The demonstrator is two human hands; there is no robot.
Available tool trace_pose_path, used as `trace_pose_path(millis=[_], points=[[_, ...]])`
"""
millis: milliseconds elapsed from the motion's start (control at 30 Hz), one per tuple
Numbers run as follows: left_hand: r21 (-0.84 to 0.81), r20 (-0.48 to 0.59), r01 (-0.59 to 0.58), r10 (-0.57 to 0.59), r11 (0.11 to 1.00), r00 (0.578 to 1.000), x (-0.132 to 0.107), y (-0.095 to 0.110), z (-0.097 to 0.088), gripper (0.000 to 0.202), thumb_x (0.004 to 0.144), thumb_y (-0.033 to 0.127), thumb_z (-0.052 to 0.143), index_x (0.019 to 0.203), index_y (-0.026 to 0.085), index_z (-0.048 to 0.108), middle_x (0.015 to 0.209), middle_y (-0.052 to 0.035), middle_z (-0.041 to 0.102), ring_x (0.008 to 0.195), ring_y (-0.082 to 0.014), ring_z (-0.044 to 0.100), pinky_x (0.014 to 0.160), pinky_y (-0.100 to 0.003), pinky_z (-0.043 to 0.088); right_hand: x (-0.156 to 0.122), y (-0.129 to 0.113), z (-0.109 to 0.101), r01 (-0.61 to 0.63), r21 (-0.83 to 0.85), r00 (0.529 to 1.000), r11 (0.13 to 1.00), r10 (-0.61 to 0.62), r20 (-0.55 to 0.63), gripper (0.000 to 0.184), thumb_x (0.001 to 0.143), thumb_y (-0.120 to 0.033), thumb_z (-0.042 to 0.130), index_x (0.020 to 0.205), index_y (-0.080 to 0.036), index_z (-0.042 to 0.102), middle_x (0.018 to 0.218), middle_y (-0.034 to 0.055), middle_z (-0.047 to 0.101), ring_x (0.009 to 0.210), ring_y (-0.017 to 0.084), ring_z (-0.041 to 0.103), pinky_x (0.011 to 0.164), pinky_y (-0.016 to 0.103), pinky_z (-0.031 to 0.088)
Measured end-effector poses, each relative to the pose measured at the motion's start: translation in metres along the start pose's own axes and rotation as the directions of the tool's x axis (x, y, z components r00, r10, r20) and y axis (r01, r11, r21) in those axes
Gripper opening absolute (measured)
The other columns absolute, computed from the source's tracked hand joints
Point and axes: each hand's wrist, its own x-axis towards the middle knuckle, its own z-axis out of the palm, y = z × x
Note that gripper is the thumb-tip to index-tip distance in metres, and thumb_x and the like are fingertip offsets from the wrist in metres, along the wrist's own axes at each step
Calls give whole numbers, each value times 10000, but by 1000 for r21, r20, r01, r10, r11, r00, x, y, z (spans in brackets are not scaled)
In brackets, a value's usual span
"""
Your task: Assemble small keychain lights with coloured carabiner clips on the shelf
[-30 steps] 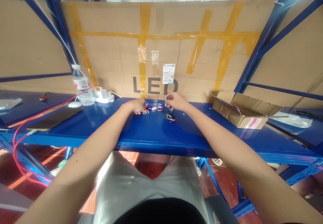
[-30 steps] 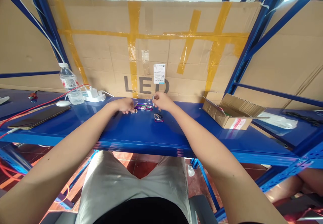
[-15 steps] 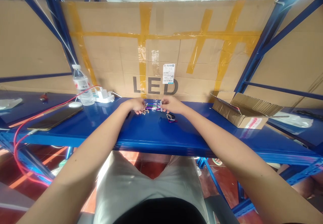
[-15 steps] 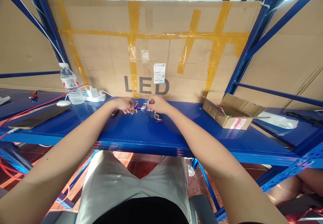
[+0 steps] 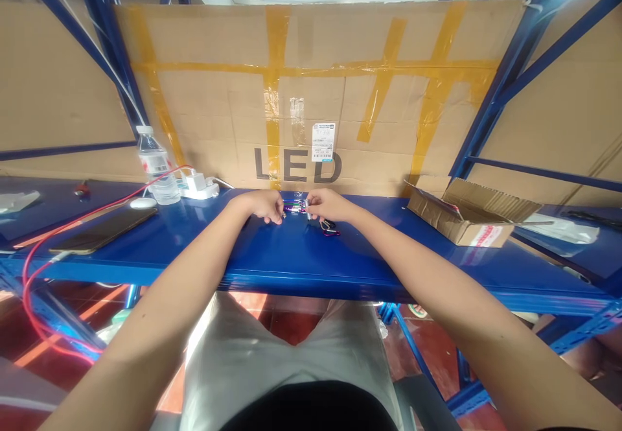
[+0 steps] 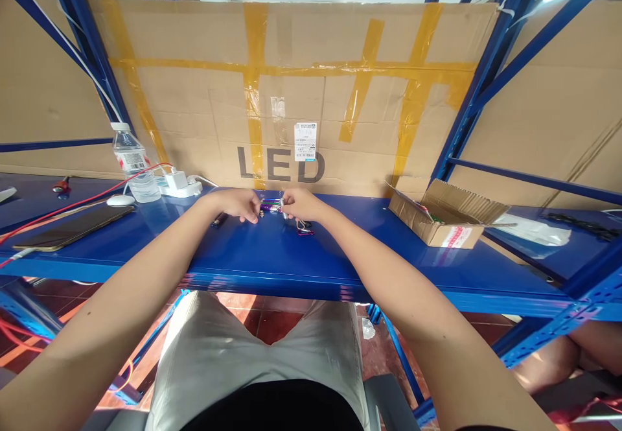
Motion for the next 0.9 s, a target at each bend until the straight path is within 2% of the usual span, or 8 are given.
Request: trace_pose_path(millis=[133, 300, 400, 600, 900], points=[[-24, -8, -21, 21, 999, 1000, 3, 0, 2, 283, 654, 297, 766, 895, 150, 761, 725, -53, 727, 651, -168, 630, 610, -255, 441, -4, -6, 1, -13, 5, 999, 1000, 12, 35, 128, 886, -144, 690, 825, -187, 585, 757, 32, 708, 610, 137, 651, 497, 233, 528], [-24, -10, -6, 5, 1000, 1000, 3, -1, 2, 281, 638, 330, 781, 859, 156, 774, 597, -30, 653, 574, -162, 570, 550, -259, 405, -9, -16, 2, -36, 8, 998, 999, 35, 53, 139, 903, -109, 658, 823, -178, 567, 763, 34, 702, 605, 119, 638, 501, 219, 526], [-9, -4, 15, -15, 1000, 1000, 0, 0, 1, 283, 652, 367, 773, 840, 156, 767, 591, -31, 638, 547, -154, 540, 528, -263, 391, -10, -17, 3, -33, 18, 998, 999, 32, 54, 142, 900, -100, 658, 829, -176, 561, 794, 46, 713, 642, 125, 652, 503, 215, 531], [-20, -17, -6, 6, 1000, 1000, -2, 3, 4, 227, 629, 292, 718, 816, 163, 730, 654, -39, 672, 621, -173, 598, 566, -267, 420, -10, -16, 3, -23, 29, 998, 999, 21, 57, 155, 883, -99, 682, 840, -180, 556, 788, 49, 726, 650, 130, 659, 495, 207, 525], [-142, -125, -107, 90, 984, 988, -3, 9, 6, 105, 649, 230, 657, 740, 180, 641, 643, -26, 653, 609, -154, 589, 551, -260, 410, -5, -7, 0, 40, 34, 994, 999, -43, 97, 134, 830, -87, 705, 869, -181, 618, 761, 6, 709, 554, 114, 623, 502, 224, 502]])
